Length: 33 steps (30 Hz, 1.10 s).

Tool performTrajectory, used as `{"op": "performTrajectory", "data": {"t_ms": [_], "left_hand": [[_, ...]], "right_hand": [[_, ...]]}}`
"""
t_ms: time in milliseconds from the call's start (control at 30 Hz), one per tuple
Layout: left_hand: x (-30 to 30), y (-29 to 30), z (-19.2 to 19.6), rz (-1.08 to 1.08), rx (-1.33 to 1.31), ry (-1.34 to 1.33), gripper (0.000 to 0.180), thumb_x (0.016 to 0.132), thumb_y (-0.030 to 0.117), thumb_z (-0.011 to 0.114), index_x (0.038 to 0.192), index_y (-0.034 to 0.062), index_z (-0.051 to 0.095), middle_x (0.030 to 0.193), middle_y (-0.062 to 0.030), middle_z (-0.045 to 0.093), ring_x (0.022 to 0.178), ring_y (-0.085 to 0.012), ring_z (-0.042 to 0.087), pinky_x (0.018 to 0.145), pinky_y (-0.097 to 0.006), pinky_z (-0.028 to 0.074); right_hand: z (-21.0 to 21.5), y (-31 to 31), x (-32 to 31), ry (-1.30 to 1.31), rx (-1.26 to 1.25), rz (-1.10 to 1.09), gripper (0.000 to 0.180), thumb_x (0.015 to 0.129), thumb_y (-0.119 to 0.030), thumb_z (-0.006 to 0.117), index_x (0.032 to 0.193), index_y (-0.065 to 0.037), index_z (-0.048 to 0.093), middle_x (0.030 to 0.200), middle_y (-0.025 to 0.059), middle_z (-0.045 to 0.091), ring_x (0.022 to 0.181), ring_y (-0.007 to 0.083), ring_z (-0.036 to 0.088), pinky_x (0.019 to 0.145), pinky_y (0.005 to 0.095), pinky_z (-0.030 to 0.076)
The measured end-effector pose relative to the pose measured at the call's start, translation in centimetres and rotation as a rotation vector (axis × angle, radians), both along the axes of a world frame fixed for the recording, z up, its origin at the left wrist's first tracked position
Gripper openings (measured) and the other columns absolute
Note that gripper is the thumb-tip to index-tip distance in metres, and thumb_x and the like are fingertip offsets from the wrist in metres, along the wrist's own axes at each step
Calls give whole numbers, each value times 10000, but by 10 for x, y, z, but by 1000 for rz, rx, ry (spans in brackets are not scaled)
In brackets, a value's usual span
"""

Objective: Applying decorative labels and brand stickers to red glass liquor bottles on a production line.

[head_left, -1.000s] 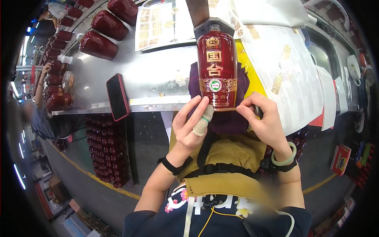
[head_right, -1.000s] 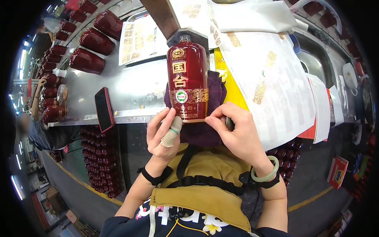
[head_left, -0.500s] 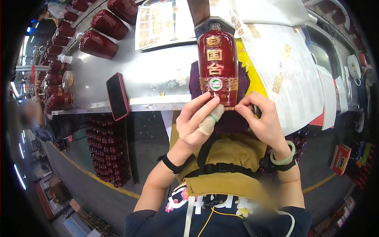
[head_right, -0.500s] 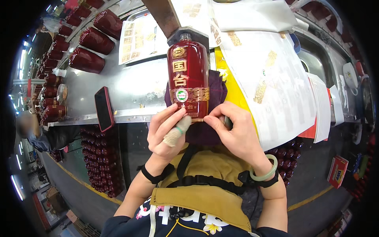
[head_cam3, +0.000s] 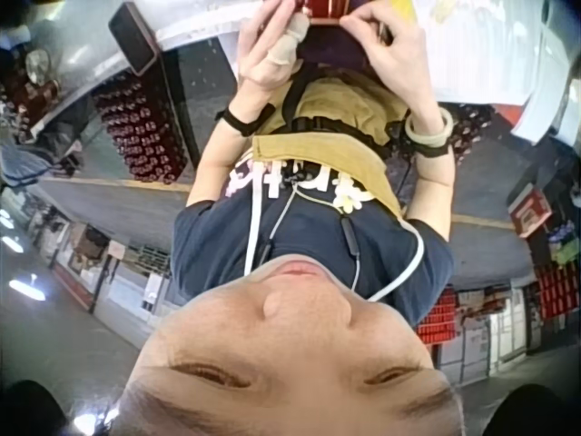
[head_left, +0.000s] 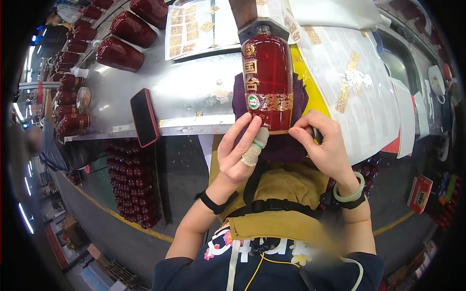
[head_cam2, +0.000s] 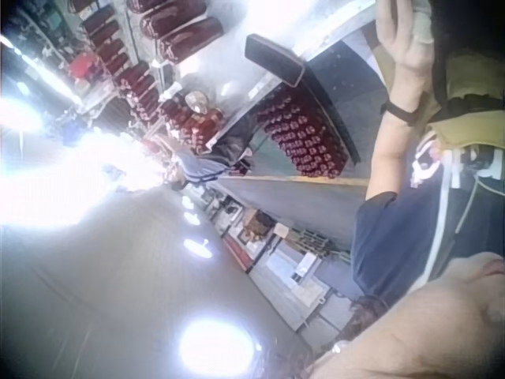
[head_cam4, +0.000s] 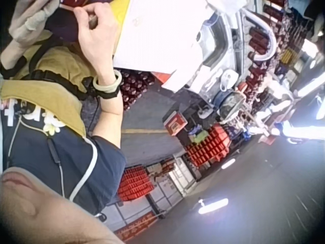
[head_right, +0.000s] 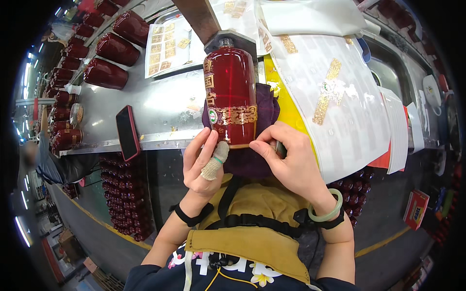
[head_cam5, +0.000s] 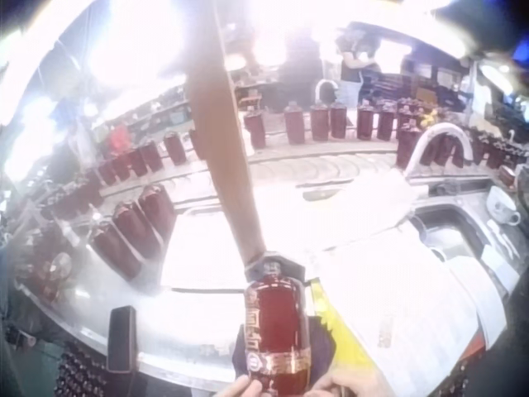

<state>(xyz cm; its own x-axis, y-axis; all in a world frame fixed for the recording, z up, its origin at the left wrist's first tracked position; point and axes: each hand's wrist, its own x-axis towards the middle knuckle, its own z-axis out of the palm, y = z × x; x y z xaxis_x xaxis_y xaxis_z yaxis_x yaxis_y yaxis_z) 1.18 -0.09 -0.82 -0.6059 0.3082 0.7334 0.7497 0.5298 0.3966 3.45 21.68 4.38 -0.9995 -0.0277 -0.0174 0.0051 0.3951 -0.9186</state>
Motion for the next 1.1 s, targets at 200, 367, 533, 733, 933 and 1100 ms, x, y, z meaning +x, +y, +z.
{"op": "performTrajectory", "data": {"t_ms": [200, 367, 533, 733, 933, 1100], "left_hand": [[3, 5, 10, -8, -71, 2, 257, 794, -105, 801, 1048, -86, 767, 1266, -199, 733, 1214, -392, 667, 957, -407, 631], [-11, 5, 3, -73, 81, 24, 221, 778, -136, 827, 955, -51, 724, 1141, -176, 766, 1069, -392, 743, 890, -413, 657], [-9, 2, -8, 3, 134, 20, 276, 759, -141, 835, 995, -57, 720, 1143, -183, 768, 1084, -388, 751, 883, -406, 655], [0, -1, -3, 22, 17, 0, 231, 765, -153, 800, 966, -54, 745, 1224, -184, 750, 1136, -374, 720, 913, -414, 634], [5, 3, -2, 23, -48, 48, 211, 801, -113, 763, 993, -27, 780, 1322, -195, 712, 1258, -396, 640, 980, -440, 583], [0, 15, 9, -18, -70, -29, 261, 832, -70, 771, 1084, -9, 799, 1226, -153, 763, 1163, -349, 697, 943, -404, 587]], "right_hand": [[-5, 0, -2, 6, -6, -19, 175, 929, -108, 783, 882, 20, 672, 776, 90, 612, 667, 214, 534, 638, 347, 423], [-1, -3, -1, 8, 1, -17, 179, 923, -109, 788, 876, 19, 672, 771, 94, 605, 669, 218, 538, 641, 348, 424], [-1, -3, 0, 21, -3, -12, 190, 922, -111, 791, 869, 20, 665, 761, 87, 593, 664, 207, 523, 641, 346, 423], [-2, -2, 0, 17, -4, -23, 202, 921, -114, 794, 860, 20, 656, 752, 83, 582, 654, 198, 499, 632, 344, 411], [-5, 1, 2, 25, 17, -29, 206, 920, -131, 798, 864, 17, 666, 754, 86, 591, 646, 202, 504, 625, 346, 410], [-12, 8, -1, 66, 17, -21, 188, 928, -169, 794, 899, -4, 710, 779, 111, 628, 676, 233, 580, 654, 362, 464]]}}
